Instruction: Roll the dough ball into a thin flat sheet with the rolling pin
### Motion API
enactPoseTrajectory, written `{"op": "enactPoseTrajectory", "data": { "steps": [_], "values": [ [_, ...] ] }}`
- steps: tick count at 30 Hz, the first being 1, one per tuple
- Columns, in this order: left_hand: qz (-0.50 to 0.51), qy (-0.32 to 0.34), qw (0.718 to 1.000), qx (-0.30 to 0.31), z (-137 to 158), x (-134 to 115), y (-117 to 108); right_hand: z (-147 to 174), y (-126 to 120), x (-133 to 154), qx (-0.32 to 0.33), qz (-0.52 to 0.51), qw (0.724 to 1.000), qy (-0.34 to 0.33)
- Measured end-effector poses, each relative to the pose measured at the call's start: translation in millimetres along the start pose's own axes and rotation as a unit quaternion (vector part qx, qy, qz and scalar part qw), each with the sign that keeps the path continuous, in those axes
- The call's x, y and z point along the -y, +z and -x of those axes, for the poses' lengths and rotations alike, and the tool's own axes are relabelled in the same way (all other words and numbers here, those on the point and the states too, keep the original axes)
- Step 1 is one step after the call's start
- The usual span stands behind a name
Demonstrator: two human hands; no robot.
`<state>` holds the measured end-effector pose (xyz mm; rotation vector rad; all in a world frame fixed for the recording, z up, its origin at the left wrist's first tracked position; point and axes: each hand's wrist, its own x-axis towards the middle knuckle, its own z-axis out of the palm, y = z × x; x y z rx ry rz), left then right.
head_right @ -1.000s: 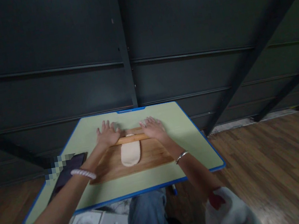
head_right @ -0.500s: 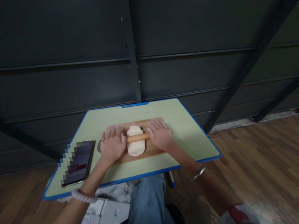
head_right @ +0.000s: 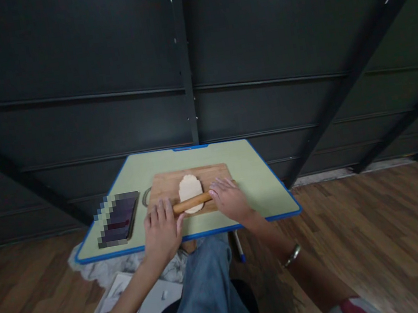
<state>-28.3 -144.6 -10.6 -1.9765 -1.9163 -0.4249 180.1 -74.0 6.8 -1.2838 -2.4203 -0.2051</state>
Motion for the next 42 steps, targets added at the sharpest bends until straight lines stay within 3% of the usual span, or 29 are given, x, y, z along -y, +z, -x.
{"op": "enactPoseTrajectory", "data": {
  "steps": [10, 15, 21, 26, 33, 36, 42],
  "values": [
    [0.021, 0.014, 0.999, 0.037, -25.0, 11.8, 16.0, -53.4, 17.9, 41.8, 0.027, 0.006, 0.995, -0.097],
    [0.038, 0.029, 0.996, 0.072, -43.4, 22.8, 18.5, -80.5, 28.1, 47.7, 0.053, -0.016, 0.992, -0.116],
    [0.050, 0.031, 0.993, 0.103, -72.9, 31.0, 16.1, -109.7, 40.0, 39.6, 0.109, -0.054, 0.988, -0.097],
    [0.048, 0.020, 0.990, 0.128, -104.7, 44.7, 28.9, -135.5, 48.6, 35.7, 0.185, -0.091, 0.978, -0.027],
    [0.093, -0.027, 0.961, 0.257, -148.3, 65.8, 59.5, -168.2, 66.3, 33.2, 0.136, -0.077, 0.983, 0.096],
    [0.074, -0.022, 0.964, 0.256, -148.6, 64.9, 59.0, -166.9, 64.1, 35.8, 0.128, -0.073, 0.983, 0.108],
    [0.041, 0.021, 0.982, 0.183, -115.0, 53.7, 39.8, -135.7, 51.8, 45.8, 0.112, -0.068, 0.990, 0.048]
  ]
}}
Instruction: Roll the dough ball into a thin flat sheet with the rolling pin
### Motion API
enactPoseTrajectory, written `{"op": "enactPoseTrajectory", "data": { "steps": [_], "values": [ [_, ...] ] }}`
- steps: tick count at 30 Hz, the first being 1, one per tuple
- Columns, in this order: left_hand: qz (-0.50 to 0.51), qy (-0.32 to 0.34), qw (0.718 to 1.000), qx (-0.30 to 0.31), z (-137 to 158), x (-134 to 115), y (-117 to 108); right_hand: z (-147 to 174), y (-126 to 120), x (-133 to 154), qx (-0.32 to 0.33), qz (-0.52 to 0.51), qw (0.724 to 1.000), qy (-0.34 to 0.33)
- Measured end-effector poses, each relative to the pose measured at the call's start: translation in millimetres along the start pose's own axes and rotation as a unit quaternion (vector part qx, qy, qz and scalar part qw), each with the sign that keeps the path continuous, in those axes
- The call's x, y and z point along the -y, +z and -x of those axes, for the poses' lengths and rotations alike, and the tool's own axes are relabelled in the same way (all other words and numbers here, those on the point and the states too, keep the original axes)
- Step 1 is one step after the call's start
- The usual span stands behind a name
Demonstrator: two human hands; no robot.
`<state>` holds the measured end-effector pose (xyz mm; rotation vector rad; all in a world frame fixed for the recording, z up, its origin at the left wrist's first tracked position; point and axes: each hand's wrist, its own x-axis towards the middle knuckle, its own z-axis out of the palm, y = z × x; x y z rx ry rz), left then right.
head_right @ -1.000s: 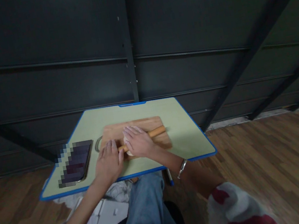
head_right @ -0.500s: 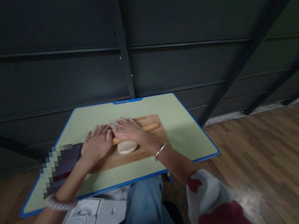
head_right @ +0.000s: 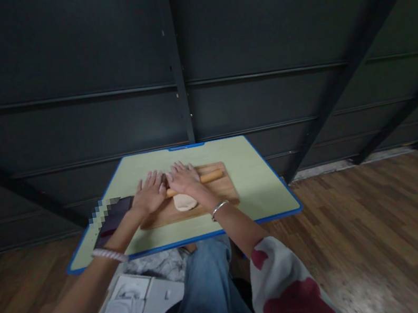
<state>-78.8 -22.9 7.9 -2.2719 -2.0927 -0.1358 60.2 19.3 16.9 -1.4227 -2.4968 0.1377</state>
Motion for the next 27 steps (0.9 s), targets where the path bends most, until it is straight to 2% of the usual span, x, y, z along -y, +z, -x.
{"op": "enactPoseTrajectory", "data": {
  "steps": [7, 16, 20, 27],
  "values": [
    [-0.018, 0.015, 0.996, -0.092, 49.0, -15.7, 5.3, 52.7, -1.0, 12.9, -0.091, 0.051, 0.993, -0.057],
    [0.016, 0.006, 0.975, -0.220, 107.5, -40.5, 23.1, 113.2, -4.6, 18.7, -0.109, 0.052, 0.987, -0.107],
    [0.022, 0.005, 0.975, -0.221, 115.0, -44.4, 25.1, 111.7, -7.0, 16.9, -0.093, 0.049, 0.988, -0.110],
    [0.023, -0.003, 0.980, -0.200, 111.9, -44.8, 20.8, 75.9, -10.2, 11.3, -0.064, 0.065, 0.982, -0.167]
  ]
}}
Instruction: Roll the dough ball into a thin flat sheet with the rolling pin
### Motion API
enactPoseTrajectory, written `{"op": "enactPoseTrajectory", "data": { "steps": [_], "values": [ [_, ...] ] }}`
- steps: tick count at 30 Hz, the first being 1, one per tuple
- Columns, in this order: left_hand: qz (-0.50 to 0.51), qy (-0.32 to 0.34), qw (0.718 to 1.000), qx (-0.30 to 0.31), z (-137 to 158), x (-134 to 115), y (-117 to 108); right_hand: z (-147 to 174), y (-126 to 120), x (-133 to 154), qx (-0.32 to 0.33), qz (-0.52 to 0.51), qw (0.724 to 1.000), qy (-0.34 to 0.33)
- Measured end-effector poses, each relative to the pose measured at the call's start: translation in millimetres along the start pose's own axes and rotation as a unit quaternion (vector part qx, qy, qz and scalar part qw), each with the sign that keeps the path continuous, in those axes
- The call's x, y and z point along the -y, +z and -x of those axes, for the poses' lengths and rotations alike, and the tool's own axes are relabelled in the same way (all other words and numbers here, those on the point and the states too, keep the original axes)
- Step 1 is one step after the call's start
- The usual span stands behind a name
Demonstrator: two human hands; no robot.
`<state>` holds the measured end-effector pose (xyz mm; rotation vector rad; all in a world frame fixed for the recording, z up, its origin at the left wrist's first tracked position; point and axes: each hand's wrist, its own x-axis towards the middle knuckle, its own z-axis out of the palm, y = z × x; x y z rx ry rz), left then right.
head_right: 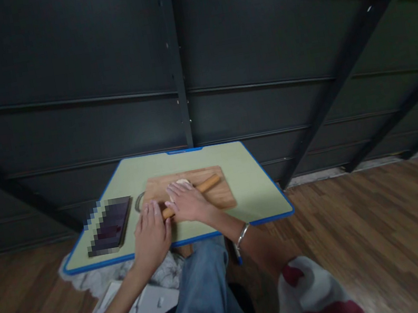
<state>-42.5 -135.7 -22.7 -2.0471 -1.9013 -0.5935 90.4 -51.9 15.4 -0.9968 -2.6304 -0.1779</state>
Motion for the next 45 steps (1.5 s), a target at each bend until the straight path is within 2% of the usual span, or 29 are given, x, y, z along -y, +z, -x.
{"op": "enactPoseTrajectory", "data": {
  "steps": [7, 11, 14, 17, 20, 22, 25, 29, 34, 39, 45],
  "values": [
    [-0.015, -0.007, 1.000, 0.021, -16.6, 9.0, 0.3, -39.1, 3.4, -11.6, 0.073, -0.016, 0.997, -0.022],
    [-0.032, -0.001, 0.998, 0.053, -41.3, 23.7, 3.0, -60.3, 9.8, -20.7, 0.100, -0.052, 0.993, -0.013],
    [-0.048, 0.035, 0.996, 0.069, -64.2, 43.0, 9.8, -77.7, 22.5, -28.4, 0.098, -0.083, 0.992, 0.006],
    [-0.052, 0.088, 0.991, 0.084, -87.2, 64.7, 20.4, -94.4, 36.8, -33.4, 0.057, -0.102, 0.992, 0.042],
    [-0.042, 0.119, 0.983, 0.132, -108.3, 81.2, 31.4, -105.5, 44.8, -34.9, 0.010, -0.097, 0.989, 0.111],
    [-0.039, 0.124, 0.978, 0.161, -119.5, 86.9, 37.1, -108.4, 45.9, -34.8, -0.006, -0.088, 0.981, 0.173],
    [-0.036, 0.134, 0.976, 0.170, -127.7, 88.6, 40.6, -107.4, 43.7, -33.2, -0.018, -0.077, 0.967, 0.244],
    [-0.030, 0.129, 0.978, 0.160, -119.2, 83.4, 34.2, -98.9, 39.1, -26.9, -0.017, -0.057, 0.963, 0.263],
    [-0.026, 0.120, 0.984, 0.132, -90.1, 73.0, 18.2, -74.8, 34.6, -13.1, -0.005, -0.016, 0.979, 0.202],
    [-0.030, 0.131, 0.988, 0.079, -58.1, 59.2, 7.8, -39.4, 25.5, 4.6, -0.041, 0.014, 0.984, 0.174],
    [-0.008, 0.176, 0.984, 0.027, -26.6, 50.0, -6.9, 15.0, 7.2, 20.9, -0.059, 0.025, 0.991, 0.117]
  ]
}}
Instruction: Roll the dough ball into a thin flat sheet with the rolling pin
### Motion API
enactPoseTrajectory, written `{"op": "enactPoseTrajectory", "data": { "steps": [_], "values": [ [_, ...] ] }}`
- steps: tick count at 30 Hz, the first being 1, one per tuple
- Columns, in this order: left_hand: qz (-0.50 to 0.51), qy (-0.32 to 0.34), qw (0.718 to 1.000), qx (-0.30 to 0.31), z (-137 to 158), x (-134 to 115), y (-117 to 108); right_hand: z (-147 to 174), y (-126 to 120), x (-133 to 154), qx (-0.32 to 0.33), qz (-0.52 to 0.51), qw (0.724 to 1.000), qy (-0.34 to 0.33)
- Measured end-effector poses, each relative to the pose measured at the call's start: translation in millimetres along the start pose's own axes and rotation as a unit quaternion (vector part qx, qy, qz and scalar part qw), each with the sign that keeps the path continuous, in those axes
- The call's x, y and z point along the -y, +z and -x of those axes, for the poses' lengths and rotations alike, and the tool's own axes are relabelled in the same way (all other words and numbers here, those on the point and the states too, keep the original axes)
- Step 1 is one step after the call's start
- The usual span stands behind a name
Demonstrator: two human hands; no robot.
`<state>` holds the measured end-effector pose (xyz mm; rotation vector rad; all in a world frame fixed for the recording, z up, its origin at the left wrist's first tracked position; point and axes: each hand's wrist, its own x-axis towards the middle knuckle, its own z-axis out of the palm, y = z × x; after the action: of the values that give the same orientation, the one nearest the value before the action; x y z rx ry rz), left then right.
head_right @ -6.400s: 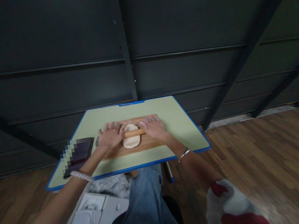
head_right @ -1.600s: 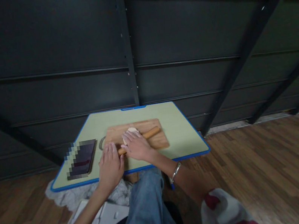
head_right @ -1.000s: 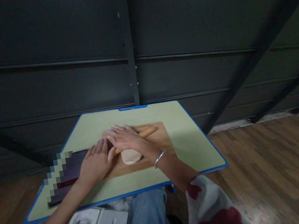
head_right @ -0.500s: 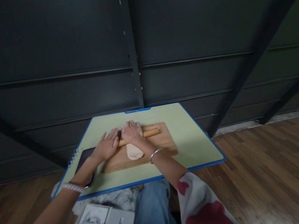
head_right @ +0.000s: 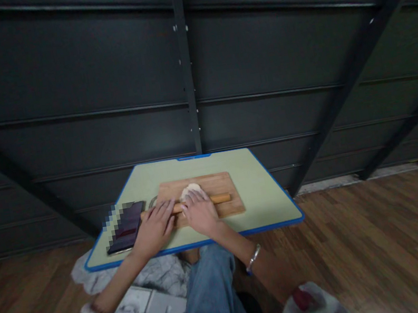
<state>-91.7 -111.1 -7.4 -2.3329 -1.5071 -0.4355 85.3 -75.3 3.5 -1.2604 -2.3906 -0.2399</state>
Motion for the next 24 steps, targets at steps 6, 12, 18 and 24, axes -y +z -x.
{"op": "enactPoseTrajectory", "data": {
  "steps": [6, 12, 18, 24],
  "values": [
    [-0.006, 0.048, 0.999, 0.004, 2.7, -3.0, -15.2, 37.2, -7.2, -34.6, 0.001, -0.001, 0.999, 0.042],
    [0.004, 0.019, 1.000, 0.025, -14.9, -12.2, -13.8, 41.3, -6.9, -58.7, 0.021, -0.002, 0.999, 0.028],
    [0.032, -0.008, 0.996, 0.082, -45.6, 0.6, -4.9, 22.0, -8.6, -67.2, 0.023, -0.007, 0.999, 0.031],
    [0.049, 0.009, 0.991, 0.124, -74.1, 22.1, 12.0, -10.7, -0.1, -86.5, 0.050, -0.004, 0.998, 0.032]
  ]
}}
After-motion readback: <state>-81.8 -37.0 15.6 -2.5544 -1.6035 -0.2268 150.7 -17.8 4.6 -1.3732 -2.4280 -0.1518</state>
